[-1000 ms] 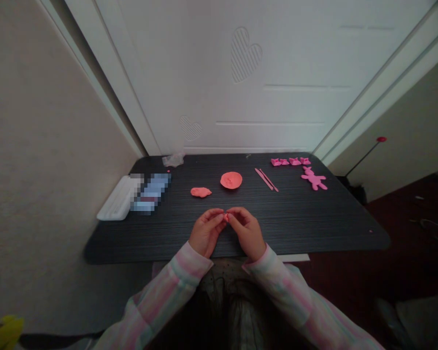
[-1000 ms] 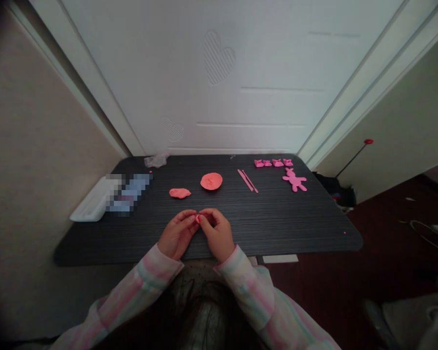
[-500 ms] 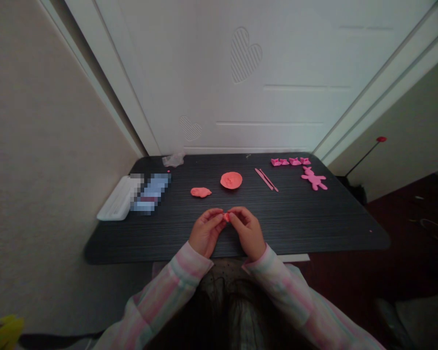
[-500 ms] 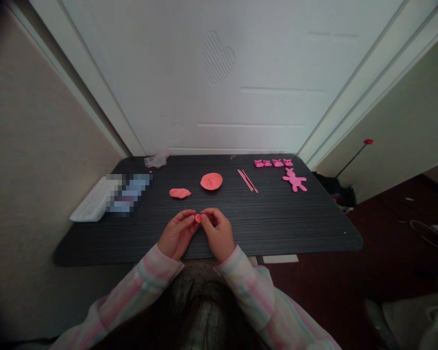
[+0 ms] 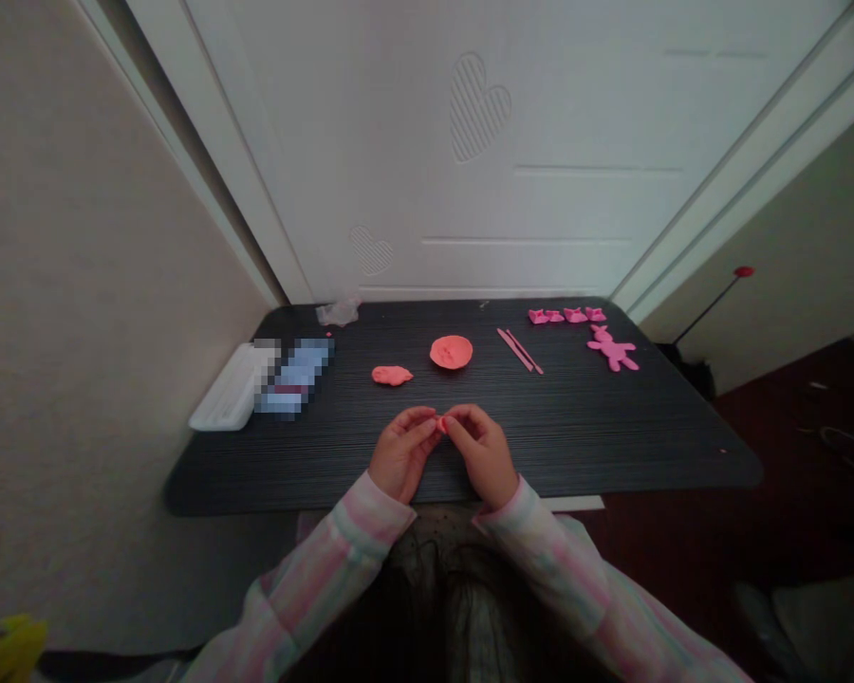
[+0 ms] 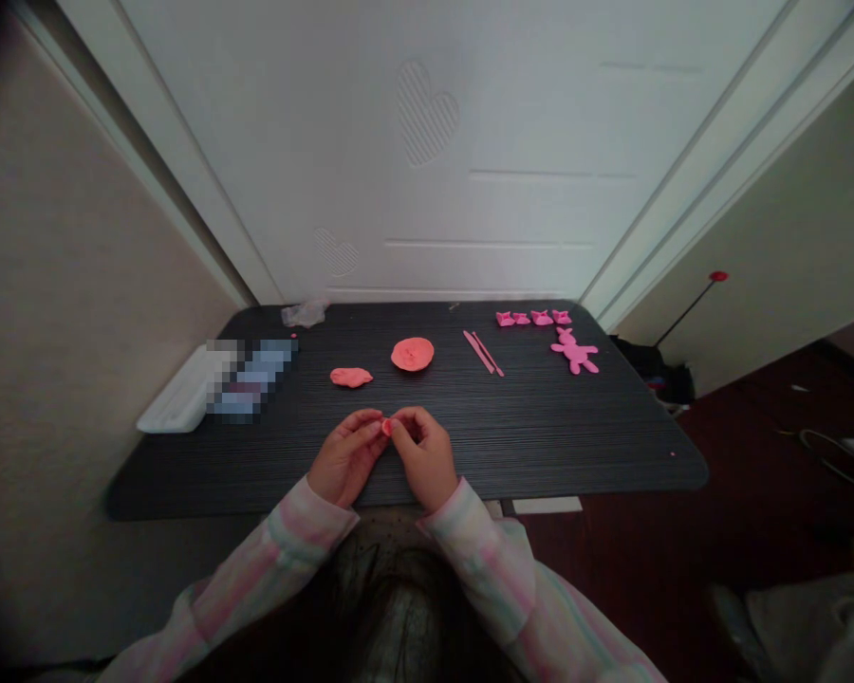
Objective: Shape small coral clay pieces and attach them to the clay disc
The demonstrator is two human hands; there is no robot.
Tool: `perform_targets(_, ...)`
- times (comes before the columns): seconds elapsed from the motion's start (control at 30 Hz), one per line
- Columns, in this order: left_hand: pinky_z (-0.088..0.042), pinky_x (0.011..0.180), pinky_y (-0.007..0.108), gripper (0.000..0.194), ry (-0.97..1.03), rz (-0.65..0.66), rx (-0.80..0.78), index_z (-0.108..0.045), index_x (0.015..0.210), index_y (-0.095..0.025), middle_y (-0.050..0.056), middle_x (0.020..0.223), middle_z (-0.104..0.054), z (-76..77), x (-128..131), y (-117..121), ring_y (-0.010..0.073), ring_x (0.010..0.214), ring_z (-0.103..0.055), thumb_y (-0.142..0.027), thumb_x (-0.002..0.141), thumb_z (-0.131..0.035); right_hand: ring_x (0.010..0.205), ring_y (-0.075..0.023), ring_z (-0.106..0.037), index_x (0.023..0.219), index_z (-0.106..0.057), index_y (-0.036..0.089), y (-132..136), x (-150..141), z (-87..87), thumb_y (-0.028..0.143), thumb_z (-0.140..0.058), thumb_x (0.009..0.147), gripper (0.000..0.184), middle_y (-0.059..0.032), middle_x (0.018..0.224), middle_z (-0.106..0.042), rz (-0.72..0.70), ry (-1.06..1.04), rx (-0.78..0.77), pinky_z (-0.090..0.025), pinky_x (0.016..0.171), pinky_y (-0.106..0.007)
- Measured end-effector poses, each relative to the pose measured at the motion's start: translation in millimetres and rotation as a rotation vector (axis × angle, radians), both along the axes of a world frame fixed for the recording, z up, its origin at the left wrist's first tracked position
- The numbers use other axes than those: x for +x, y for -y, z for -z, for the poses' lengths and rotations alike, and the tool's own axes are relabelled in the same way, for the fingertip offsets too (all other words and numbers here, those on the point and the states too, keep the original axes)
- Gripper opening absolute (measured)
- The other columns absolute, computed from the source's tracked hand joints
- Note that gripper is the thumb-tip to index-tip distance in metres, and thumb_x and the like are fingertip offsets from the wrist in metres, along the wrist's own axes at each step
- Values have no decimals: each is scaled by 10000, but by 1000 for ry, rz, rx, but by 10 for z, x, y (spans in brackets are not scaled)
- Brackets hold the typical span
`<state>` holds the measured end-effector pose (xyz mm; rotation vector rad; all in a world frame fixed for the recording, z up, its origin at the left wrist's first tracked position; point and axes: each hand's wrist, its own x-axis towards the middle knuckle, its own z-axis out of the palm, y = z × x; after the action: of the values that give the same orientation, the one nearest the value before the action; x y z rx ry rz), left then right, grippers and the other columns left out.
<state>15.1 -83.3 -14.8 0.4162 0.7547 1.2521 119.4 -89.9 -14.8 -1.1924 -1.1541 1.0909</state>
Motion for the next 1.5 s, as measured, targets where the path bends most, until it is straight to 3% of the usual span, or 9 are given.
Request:
perform_targets(0.47,-462,665,201,156,-22,11,9,-610,677,-126,0,626,-642,-10,-3,11,77,619,-593,-72,542,-667,661,-122,-536,704,-566,192,8,7,-3,244,-555,697,54,16,677,-580,-14,-32,27,-427,652,-259)
perform_targets(0.63,-461,648,187,154,1,-26,-3,-612,678,-131,-1,627,-645,-17,-7,4,73,620,-596,-76,545,-668,721,-127,-536,820,-564,203,10,25,33,257,-501,747,110,-3,775,-577,40,-30,51,-425,680,-273)
perform_targets(0.83,-461,656,190,164,27,-101,7,-610,660,-136,10,646,-661,1,-1,-10,82,641,-606,-81,524,-683,703,-131,-498,780,-566,200,40,-2,17,218,-550,729,57,-17,783,-539,34,259,288,-410,612,-264)
perform_targets(0.93,-463,668,204,174,15,-108,16,-617,665,-140,16,661,-669,15,2,-11,90,653,-610,-86,517,-690,687,-128,-483,786,-566,201,42,-20,4,186,-560,722,66,-19,788,-540,27,362,330,-405,591,-259)
perform_targets(1.27,-456,742,253,122,-111,-72,67,-668,677,-118,49,737,-682,18,30,18,125,727,-606,-148,559,-680,706,-127,-521,778,-575,200,25,7,35,218,-532,749,55,-16,786,-549,70,261,246,-422,599,-249)
perform_targets(1.5,-451,740,253,112,-169,-114,81,-672,670,-129,35,721,-682,28,52,16,122,718,-602,-147,560,-679,732,-136,-519,772,-584,202,29,-2,6,215,-529,747,62,-23,788,-549,54,262,245,-421,627,-258)
